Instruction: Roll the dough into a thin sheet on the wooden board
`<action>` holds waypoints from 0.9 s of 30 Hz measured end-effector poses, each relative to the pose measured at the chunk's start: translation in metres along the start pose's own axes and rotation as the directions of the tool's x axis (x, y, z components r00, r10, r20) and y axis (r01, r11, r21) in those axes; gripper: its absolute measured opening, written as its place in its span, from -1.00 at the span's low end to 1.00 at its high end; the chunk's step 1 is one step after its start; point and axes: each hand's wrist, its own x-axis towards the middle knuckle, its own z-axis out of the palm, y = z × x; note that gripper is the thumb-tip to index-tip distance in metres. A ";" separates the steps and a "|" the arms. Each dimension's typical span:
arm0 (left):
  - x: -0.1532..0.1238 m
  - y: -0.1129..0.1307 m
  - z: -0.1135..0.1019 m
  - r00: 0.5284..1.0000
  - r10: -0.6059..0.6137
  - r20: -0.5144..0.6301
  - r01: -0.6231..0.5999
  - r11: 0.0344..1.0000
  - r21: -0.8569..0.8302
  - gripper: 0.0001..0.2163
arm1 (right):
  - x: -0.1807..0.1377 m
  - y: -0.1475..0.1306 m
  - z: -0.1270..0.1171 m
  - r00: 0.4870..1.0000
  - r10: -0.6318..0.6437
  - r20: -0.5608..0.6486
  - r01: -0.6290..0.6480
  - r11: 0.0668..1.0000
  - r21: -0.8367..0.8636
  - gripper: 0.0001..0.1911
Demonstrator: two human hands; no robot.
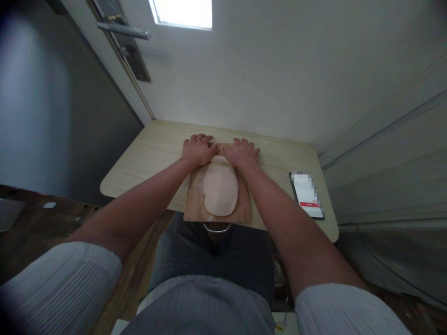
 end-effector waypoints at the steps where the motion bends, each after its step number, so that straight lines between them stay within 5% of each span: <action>1: 0.002 0.000 0.000 1.000 0.000 0.004 0.000 1.000 -0.001 -0.52 | 0.001 0.000 -0.001 1.000 -0.001 0.005 0.001 1.000 -0.001 -0.30; 13: 0.008 -0.001 0.002 1.000 0.013 0.010 -0.013 1.000 0.008 -0.54 | 0.003 0.000 -0.002 1.000 -0.017 -0.008 0.017 1.000 0.013 -0.29; 27: -0.031 0.006 -0.007 0.995 0.040 -0.095 -0.036 0.999 0.041 -0.58 | -0.027 -0.002 0.006 0.989 -0.018 -0.149 0.012 0.999 -0.043 -0.36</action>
